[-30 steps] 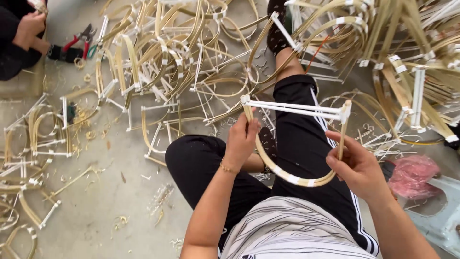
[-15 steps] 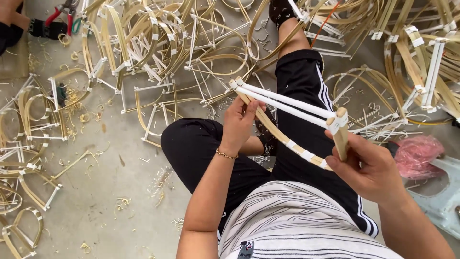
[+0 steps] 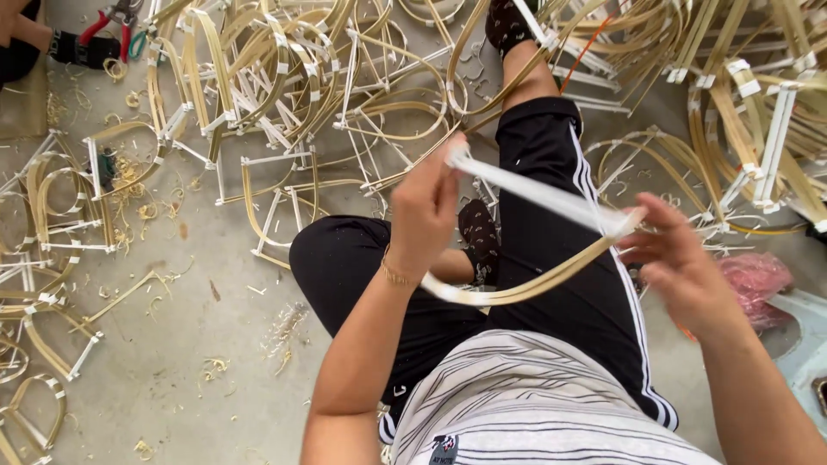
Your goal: The person is assembling small bamboo frames using wire ties and cutting tools on a workshop floor.
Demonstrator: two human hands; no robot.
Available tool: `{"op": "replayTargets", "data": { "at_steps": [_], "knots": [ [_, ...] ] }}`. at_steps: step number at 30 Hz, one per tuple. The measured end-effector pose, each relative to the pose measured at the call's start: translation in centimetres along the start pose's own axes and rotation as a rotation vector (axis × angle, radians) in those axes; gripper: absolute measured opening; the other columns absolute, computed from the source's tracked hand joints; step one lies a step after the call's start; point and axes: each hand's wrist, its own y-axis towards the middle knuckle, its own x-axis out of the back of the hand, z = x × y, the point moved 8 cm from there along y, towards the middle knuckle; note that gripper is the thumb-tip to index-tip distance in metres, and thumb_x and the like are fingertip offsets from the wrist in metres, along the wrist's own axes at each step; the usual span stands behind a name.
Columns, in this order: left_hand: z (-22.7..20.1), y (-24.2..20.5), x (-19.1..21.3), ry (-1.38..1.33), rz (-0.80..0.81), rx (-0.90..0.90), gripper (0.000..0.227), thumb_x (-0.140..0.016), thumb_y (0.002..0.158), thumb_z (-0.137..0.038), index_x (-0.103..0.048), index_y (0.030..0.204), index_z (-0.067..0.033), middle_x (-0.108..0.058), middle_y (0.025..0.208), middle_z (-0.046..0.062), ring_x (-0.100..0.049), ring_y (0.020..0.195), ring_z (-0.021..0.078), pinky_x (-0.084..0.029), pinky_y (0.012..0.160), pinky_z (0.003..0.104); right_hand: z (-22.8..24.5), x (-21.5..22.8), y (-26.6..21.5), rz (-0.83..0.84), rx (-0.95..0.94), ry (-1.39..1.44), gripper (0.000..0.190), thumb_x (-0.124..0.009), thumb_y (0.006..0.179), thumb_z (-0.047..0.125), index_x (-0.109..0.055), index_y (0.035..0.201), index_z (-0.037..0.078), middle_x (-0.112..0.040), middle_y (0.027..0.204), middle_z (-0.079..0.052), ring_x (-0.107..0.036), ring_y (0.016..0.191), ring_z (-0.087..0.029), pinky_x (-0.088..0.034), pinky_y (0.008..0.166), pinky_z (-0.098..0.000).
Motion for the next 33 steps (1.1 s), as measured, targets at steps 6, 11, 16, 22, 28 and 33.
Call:
{"op": "replayTargets", "data": {
  "at_steps": [6,11,16,22,28,33],
  "knots": [
    [-7.3,-4.9,-5.2,0.274,0.408,-0.373,0.034,-0.067,0.100,-0.010,-0.061,0.133,-0.0030,-0.071,0.100,0.011,-0.067,0.082,0.0270,-0.055,0.075,0.037,-5.0,1.7,0.5,0.180,-0.007,-0.236,0.040,-0.047,0.109,0.032,-0.064,0.087,0.004,-0.061,0.076,-0.003,-0.057,0.072,-0.012,-0.049,0.067,-0.0274],
    [-9.7,-6.8,-5.3,0.361,0.450,-0.468,0.038,-0.067,0.094,-0.005,-0.062,0.130,0.0048,-0.070,0.105,0.013,-0.066,0.080,0.0249,-0.056,0.070,0.034,-6.7,-4.6,1.5,0.487,-0.330,-0.231,0.056,-0.036,0.103,0.042,-0.062,0.070,0.005,-0.058,0.061,-0.001,-0.053,0.054,-0.011,-0.043,0.052,-0.0263],
    [-11.7,-7.1,-3.7,0.474,0.287,-0.672,0.035,-0.064,0.095,-0.006,-0.065,0.128,0.0071,-0.069,0.113,0.017,-0.068,0.089,0.0246,-0.057,0.074,0.032,-8.6,-5.5,2.0,0.623,-0.387,0.013,0.053,-0.046,0.101,0.037,-0.054,0.060,0.005,-0.045,0.052,-0.001,-0.039,0.045,-0.011,-0.029,0.044,-0.0276],
    [-11.4,-8.2,-3.7,0.415,0.347,-0.570,0.015,-0.072,0.097,-0.018,-0.073,0.109,-0.0087,-0.061,0.083,-0.001,-0.059,0.076,0.0162,-0.043,0.074,0.035,-7.7,-4.9,1.5,0.621,-0.434,-0.086,0.052,-0.047,0.101,0.038,-0.056,0.062,0.005,-0.049,0.053,-0.002,-0.044,0.047,-0.012,-0.035,0.045,-0.0289],
    [-11.3,-7.3,-3.4,0.162,0.481,-0.370,0.014,-0.073,0.095,-0.026,-0.070,0.101,-0.0137,-0.064,0.082,-0.002,-0.056,0.076,0.0181,-0.038,0.078,0.037,-3.2,-6.7,-2.4,0.922,-0.385,-0.171,0.051,-0.042,0.106,0.039,-0.055,0.071,0.004,-0.049,0.063,0.001,-0.045,0.058,-0.011,-0.040,0.054,-0.0293],
    [-11.1,-8.7,-4.0,0.091,0.562,-0.341,0.012,-0.072,0.098,-0.023,-0.067,0.098,-0.0117,-0.063,0.080,0.000,-0.056,0.076,0.0199,-0.040,0.078,0.037,-3.8,-7.1,-4.2,0.955,-0.476,-0.177,0.045,-0.045,0.107,0.034,-0.051,0.074,0.004,-0.041,0.067,0.002,-0.037,0.061,-0.011,-0.036,0.055,-0.0300]
  ]
}}
